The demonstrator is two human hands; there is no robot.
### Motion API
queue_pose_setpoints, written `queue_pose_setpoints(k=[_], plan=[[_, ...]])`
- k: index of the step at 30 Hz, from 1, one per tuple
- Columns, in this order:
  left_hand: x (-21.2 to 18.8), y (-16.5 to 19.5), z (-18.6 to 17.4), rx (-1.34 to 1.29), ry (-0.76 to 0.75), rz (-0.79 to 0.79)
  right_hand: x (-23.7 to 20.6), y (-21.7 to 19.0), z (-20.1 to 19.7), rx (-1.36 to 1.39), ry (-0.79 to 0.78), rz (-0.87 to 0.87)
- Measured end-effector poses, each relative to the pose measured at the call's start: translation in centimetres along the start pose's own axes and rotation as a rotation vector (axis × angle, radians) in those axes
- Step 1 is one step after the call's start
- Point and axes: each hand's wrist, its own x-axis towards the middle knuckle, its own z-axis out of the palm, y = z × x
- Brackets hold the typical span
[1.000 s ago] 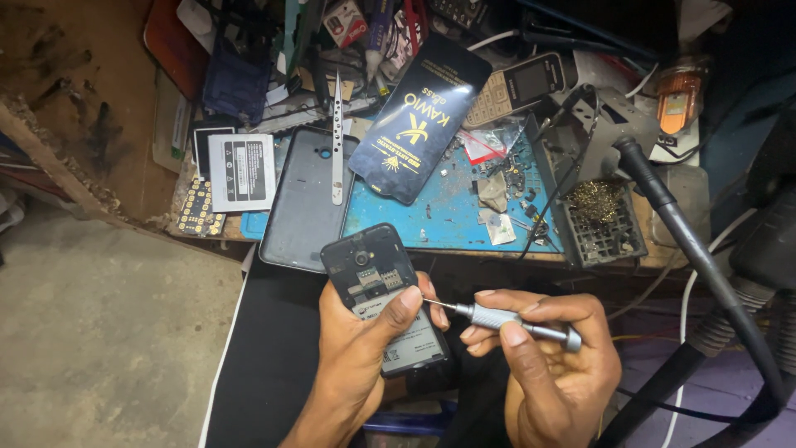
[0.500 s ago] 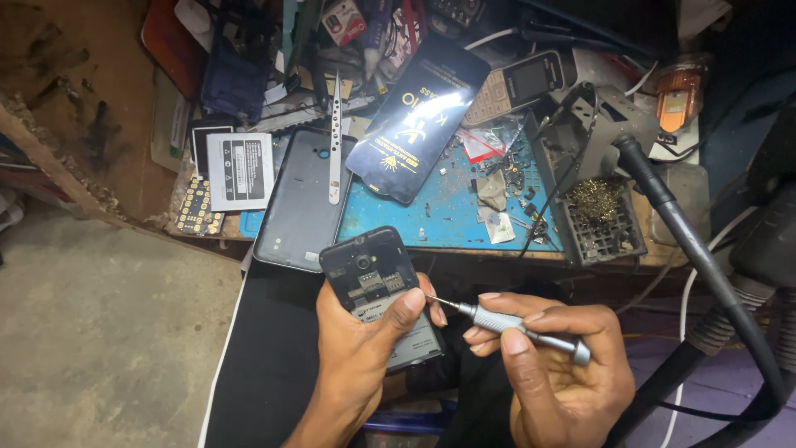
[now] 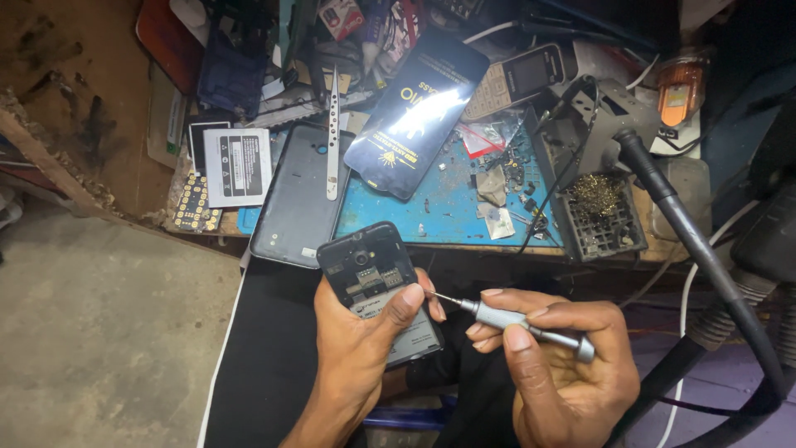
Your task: The person holds a disassembled smartphone and uses a precision screwdriver to repeatedly probe and adjust small components on the internal circuit board. The person rotates the phone to access different areas while working on the exposed internals.
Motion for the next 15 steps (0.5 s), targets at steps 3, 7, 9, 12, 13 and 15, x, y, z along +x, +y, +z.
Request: queue_pose_setpoints(k=[3,7,9,12,13,15], plan=[[-0.03,0.03,0.04,0.013,-0.005,0.005,0.07,0.01,-0.03,0.021,-0.022,-0.012],[-0.03,0.01,0.05,0.014,-0.003,0.002,0.02,-0.03,-0.10,0.009,-0.011,0.003],[-0.05,0.00,0.04,0.005,0.000,0.003,0.04,-0.03,-0.09,-0.002,-0.006,0.005],[-0.04,0.01,0.00,0.007,-0.003,0.002,0.11,-0.09,-0.04,0.005,-0.011,-0.011],[-0.03,0.01,0.00,0.009,0.000,-0.002,0.12,-0.13,-0.01,-0.006,-0.011,-0.009],[-0.01,-0.01,0.03,0.011,0.005,-0.008,0.11,-0.25,0.07,-0.028,-0.011,-0.007]])
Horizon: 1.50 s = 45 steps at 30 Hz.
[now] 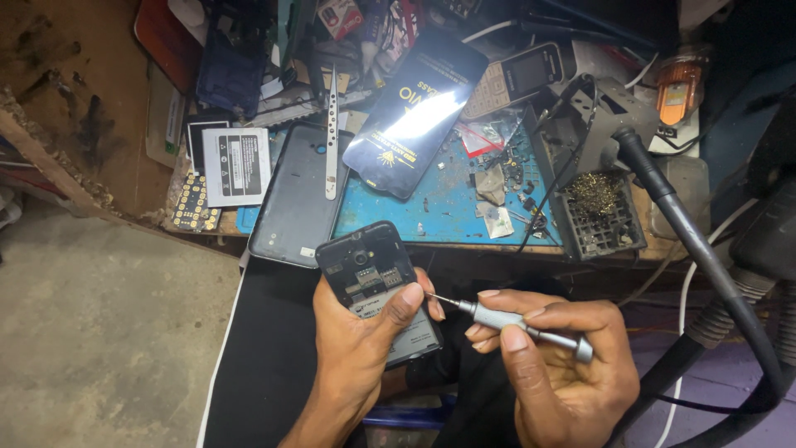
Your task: The person holds a disassembled smartphone and uses a precision screwdriver to repeatedly probe and adjust small components on the internal circuit board. The person rotates the phone to access different areas while working on the exposed internals.
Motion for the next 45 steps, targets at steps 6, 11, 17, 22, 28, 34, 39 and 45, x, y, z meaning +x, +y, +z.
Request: queue_pose_setpoints(k=[6,11,17,22,28,34,39,45], plan=[[0.0,0.1,0.1,0.011,-0.006,0.021,-0.3,-0.4,0.4,-0.051,0.014,0.000],[0.1,0.0,0.3,0.030,0.035,0.040,-0.2,-0.2,0.7,-0.044,0.014,-0.018],[0.0,-0.1,0.4,0.031,0.075,0.039,-0.1,0.3,0.7,0.030,0.026,0.019],[0.0,-0.1,0.3,-0.025,0.070,0.035,0.2,0.5,0.4,0.075,0.048,0.051],[0.0,-0.2,0.3,-0.019,0.071,0.018,0.2,1.2,-0.1,0.135,0.037,0.040],[0.0,-0.2,0.2,-0.134,0.005,-0.018,0.4,2.2,-1.0,0.305,0.069,0.017],[-0.3,-0.4,-0.1,-0.243,-0.075,-0.099,0.4,2.4,-1.8,0.354,0.114,0.077],[-0.5,-1.2,-0.8,-0.342,-0.156,-0.195,0.5,2.7,-1.8,0.365,0.107,0.054]])
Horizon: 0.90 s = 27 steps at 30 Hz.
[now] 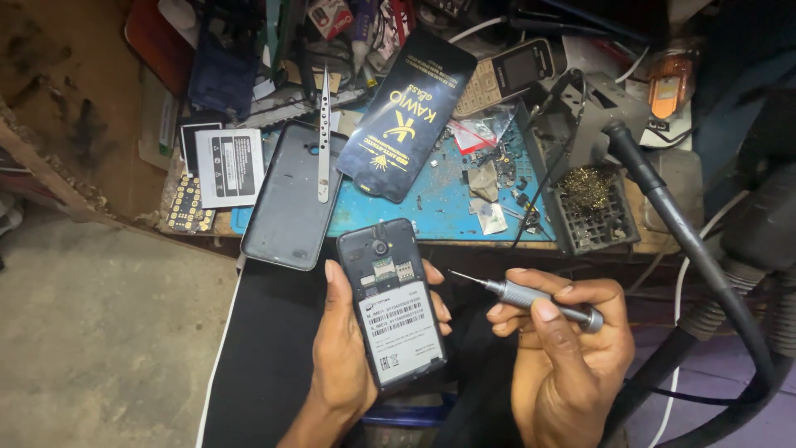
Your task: The person holds a disassembled smartphone and uses a precision screwdriver to repeatedly probe and adjust small components on the internal circuit board. The person rotates the phone to access different areas while working on the exposed internals.
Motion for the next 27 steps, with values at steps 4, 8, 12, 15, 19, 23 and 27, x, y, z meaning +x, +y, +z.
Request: queue_pose_setpoints(k=[4,8,12,15,19,23,27], plan=[[0.0,-0.1,-0.4,0.004,-0.003,-0.016,0.1,0.0,0.1,-0.003,0.005,0.011],[0.1,-0.1,-0.5,-0.026,-0.001,-0.006,0.1,0.0,0.2,-0.001,0.006,0.026],[0.0,0.0,-0.5,-0.015,-0.006,0.022,0.0,0.0,0.3,0.001,0.016,0.042],[-0.1,-0.1,-0.7,0.009,-0.017,0.048,0.0,0.0,0.3,0.008,0.015,0.053],[-0.2,-0.1,-1.0,0.006,-0.018,0.027,-0.1,0.0,0.5,0.008,0.016,0.054],[-0.3,-0.2,-1.3,-0.027,-0.026,-0.012,-0.2,0.0,0.8,-0.009,0.015,0.045],[-0.3,-0.3,-1.6,-0.013,-0.036,-0.032,-0.3,0.0,1.0,-0.027,-0.014,0.048]])
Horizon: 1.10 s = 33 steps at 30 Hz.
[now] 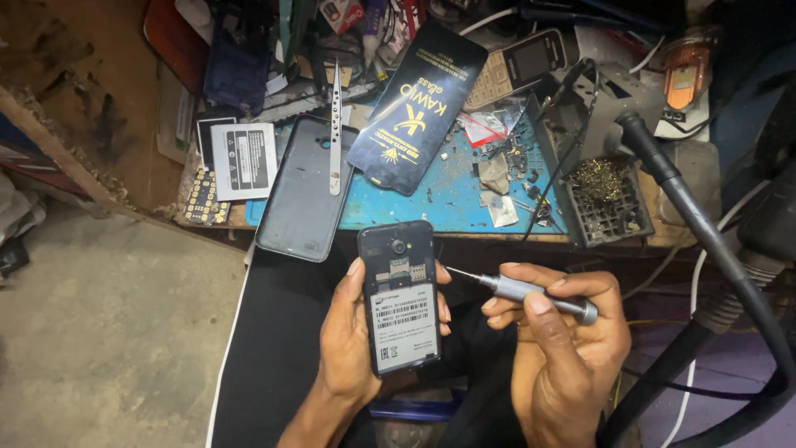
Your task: The person holds a disassembled smartphone and uses a precision screwdriver to repeatedly probe and adjust small components on the internal circuit board. The person rotates the phone to access different areas while working on the exposed internals.
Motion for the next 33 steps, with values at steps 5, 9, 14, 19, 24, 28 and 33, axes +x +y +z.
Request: queue_pose_setpoints(k=[5,9,14,19,24,28,33], plan=[[0.2,0.0,-0.4,-0.020,-0.031,0.004,-0.1,0.0,0.4,-0.025,-0.015,-0.001],[0.3,0.0,-0.5,-0.017,-0.022,-0.005,-0.2,0.1,0.9,-0.030,-0.025,0.014],[0.4,-0.1,-0.5,-0.050,0.019,-0.026,-0.3,0.0,1.3,-0.072,-0.038,0.037],[0.2,0.0,-0.2,-0.091,-0.026,-0.011,-0.3,-0.1,1.3,-0.073,-0.037,0.061],[0.1,0.4,0.7,-0.077,0.022,-0.036,-0.3,0.0,0.2,0.063,-0.053,0.086],[-0.4,1.2,1.6,0.007,-0.076,0.008,-0.2,-0.4,-1.1,0.175,-0.058,0.099],[0.0,2.4,2.7,-0.090,0.048,0.220,-0.1,-1.8,-1.9,0.118,-0.073,0.056]])
